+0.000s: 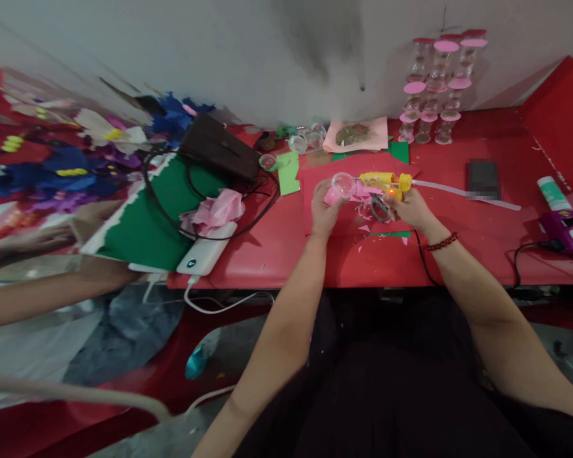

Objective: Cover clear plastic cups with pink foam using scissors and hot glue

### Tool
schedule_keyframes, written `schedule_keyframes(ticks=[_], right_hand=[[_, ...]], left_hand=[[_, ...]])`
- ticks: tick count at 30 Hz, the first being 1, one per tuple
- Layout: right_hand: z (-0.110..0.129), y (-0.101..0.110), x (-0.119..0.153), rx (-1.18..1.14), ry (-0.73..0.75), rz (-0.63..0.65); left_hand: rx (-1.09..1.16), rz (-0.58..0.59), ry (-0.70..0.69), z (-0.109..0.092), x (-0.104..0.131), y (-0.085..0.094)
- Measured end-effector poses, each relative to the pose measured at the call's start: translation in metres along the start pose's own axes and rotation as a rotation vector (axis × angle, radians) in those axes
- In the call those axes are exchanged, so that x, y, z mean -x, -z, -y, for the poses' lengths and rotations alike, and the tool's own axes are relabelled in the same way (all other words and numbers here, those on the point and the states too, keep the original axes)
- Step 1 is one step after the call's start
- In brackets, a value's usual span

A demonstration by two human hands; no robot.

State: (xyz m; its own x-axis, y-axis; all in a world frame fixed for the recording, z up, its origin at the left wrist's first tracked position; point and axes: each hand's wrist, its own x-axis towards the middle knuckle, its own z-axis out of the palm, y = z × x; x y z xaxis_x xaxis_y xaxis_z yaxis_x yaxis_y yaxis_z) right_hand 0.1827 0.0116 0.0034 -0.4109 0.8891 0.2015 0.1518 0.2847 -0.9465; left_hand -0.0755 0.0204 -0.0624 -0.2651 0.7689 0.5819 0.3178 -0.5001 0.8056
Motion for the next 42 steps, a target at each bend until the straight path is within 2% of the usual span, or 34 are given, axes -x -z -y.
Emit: schedule_keyframes(ticks=[14,31,42], right_hand=[[-0.0036,-0.0014,-0.0005,-0.02,-0.007,-0.002],[-0.0012,-0.0034,0.0008,-0.021,-0.036,-0.019],[0.0002,-0.0029,0.0021,-0.002,-0.033,0.027]], left_hand=[[-0.052,0.017,-0.016,0.0049,-0.0026,0.0028],[-0.025,-0.033,0.038,0.008,-0.0037,0.0041],[-0.024,-0.049,0.036,0.0074,-0.0056,0.0047]])
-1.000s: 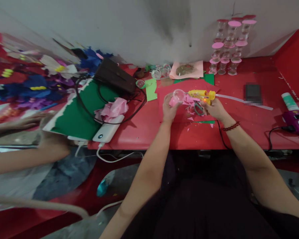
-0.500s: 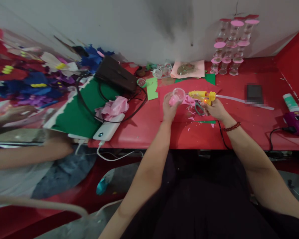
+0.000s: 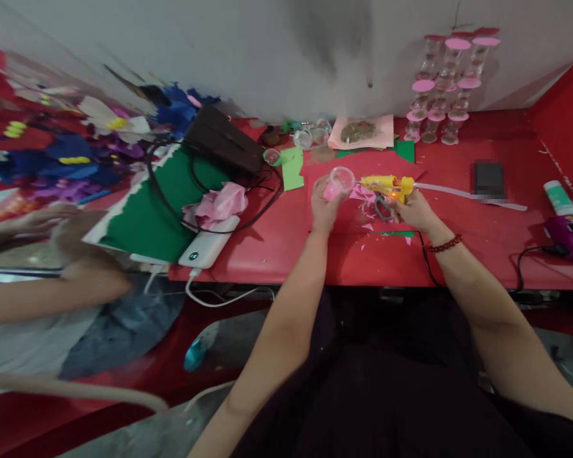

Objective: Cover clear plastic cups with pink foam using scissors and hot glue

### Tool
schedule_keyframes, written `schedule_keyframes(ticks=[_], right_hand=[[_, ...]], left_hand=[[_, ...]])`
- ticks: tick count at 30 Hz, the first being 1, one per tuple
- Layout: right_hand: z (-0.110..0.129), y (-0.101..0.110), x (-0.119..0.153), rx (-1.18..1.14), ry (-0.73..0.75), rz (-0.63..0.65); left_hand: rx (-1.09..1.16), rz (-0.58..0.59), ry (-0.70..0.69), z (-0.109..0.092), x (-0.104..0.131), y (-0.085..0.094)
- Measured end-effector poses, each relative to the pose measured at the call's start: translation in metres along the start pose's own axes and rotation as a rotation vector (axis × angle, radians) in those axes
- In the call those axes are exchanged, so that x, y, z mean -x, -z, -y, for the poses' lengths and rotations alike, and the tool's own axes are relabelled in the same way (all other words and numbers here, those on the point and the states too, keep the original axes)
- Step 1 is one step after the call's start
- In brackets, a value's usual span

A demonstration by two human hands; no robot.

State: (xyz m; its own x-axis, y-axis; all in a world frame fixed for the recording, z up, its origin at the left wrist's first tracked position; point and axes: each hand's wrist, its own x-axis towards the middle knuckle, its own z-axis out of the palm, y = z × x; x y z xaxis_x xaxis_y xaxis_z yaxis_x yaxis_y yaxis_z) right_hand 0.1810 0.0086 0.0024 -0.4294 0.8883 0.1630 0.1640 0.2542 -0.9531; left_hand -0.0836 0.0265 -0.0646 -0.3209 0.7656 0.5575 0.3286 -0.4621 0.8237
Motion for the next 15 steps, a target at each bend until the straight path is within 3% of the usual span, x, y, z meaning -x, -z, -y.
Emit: schedule_keyframes(ticks=[15], right_hand=[[0.014,-0.004,0.004,-0.015,-0.038,0.033]], left_hand=[[-0.006,-0.008,0.002,0.004,0.0,0.0]])
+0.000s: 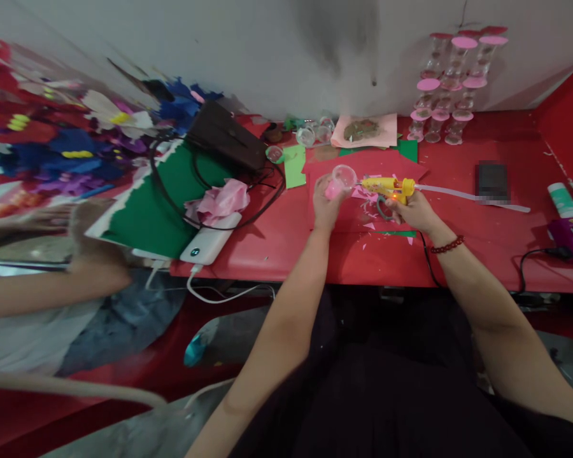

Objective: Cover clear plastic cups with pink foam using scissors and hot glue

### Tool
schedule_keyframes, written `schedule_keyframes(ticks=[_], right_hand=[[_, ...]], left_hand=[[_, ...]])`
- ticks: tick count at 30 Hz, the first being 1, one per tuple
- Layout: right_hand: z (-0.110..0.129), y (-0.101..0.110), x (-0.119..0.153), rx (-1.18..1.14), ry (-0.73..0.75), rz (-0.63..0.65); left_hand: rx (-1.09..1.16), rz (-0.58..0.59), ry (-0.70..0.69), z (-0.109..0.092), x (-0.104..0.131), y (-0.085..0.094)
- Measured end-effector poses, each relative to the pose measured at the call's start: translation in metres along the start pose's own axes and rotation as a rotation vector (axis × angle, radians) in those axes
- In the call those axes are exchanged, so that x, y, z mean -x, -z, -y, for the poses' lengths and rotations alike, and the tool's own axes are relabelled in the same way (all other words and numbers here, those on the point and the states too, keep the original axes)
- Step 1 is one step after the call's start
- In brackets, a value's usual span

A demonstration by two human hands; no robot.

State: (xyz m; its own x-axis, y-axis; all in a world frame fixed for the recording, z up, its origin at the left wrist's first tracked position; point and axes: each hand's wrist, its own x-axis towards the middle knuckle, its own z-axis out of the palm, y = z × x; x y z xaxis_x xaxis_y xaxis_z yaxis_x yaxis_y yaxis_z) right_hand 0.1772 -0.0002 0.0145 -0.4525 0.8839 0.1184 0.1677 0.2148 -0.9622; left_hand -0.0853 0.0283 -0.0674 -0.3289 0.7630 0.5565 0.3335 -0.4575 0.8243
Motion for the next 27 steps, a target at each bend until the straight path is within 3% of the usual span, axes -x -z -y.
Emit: schedule_keyframes(ticks=[27], right_hand=[[-0.003,-0.006,-0.001,0.004,0.031,0.027]], left_hand=[[0.002,-0.055,0.068,-0.014,0.002,-0.003]])
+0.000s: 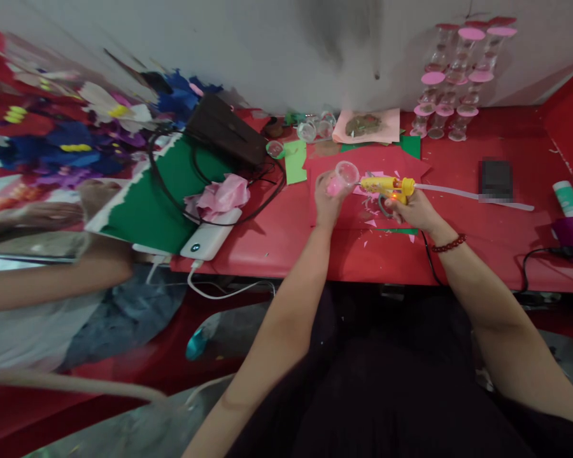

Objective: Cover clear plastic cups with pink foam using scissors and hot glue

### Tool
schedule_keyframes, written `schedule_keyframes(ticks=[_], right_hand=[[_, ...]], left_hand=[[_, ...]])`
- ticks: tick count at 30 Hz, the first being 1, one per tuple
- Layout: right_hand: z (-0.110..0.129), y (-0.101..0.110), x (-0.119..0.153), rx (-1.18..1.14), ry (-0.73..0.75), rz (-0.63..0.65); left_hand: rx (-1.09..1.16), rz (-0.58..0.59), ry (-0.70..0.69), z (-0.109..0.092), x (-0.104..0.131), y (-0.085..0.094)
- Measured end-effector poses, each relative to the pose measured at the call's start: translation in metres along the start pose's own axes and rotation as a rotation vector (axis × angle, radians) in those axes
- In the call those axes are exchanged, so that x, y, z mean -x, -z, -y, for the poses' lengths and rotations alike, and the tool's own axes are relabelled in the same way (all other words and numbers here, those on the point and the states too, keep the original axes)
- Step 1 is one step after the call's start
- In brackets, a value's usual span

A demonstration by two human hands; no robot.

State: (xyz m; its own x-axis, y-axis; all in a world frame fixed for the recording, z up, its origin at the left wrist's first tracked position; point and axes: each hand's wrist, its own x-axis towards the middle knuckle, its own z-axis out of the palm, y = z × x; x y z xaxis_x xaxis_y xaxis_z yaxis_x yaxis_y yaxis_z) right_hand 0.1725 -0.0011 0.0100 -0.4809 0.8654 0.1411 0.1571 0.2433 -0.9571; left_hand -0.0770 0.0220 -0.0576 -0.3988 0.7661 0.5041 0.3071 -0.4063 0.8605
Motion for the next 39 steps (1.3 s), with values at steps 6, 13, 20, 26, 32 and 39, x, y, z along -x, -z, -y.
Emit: schedule_keyframes(ticks=[6,13,20,26,32,39], right_hand=[[0.001,0.0,0.001,0.011,-0.006,0.017],[-0.004,0.0,-0.001,-0.017,0.038,0.026],[-0.007,0.0,-0.003,-0.042,0.047,0.021],[-0.004,0.001,-0.002,-0.022,0.066,0.049],[-0.008,0.001,-0.002,-0.025,0.075,0.033],[-0.005,-0.001,-0.003,-0.067,0.096,-0.011]], left_hand=[[-0.01,0.014,0.007,0.0,0.0,0.001],[-0.139,0.039,-0.01,0.002,0.001,-0.001],[-0.203,0.085,-0.084,0.01,0.0,-0.003],[-0.22,0.114,-0.114,0.006,0.002,-0.003],[-0.212,0.129,-0.117,0.003,0.002,-0.005],[-0.195,0.159,-0.126,-0.001,0.004,-0.006]])
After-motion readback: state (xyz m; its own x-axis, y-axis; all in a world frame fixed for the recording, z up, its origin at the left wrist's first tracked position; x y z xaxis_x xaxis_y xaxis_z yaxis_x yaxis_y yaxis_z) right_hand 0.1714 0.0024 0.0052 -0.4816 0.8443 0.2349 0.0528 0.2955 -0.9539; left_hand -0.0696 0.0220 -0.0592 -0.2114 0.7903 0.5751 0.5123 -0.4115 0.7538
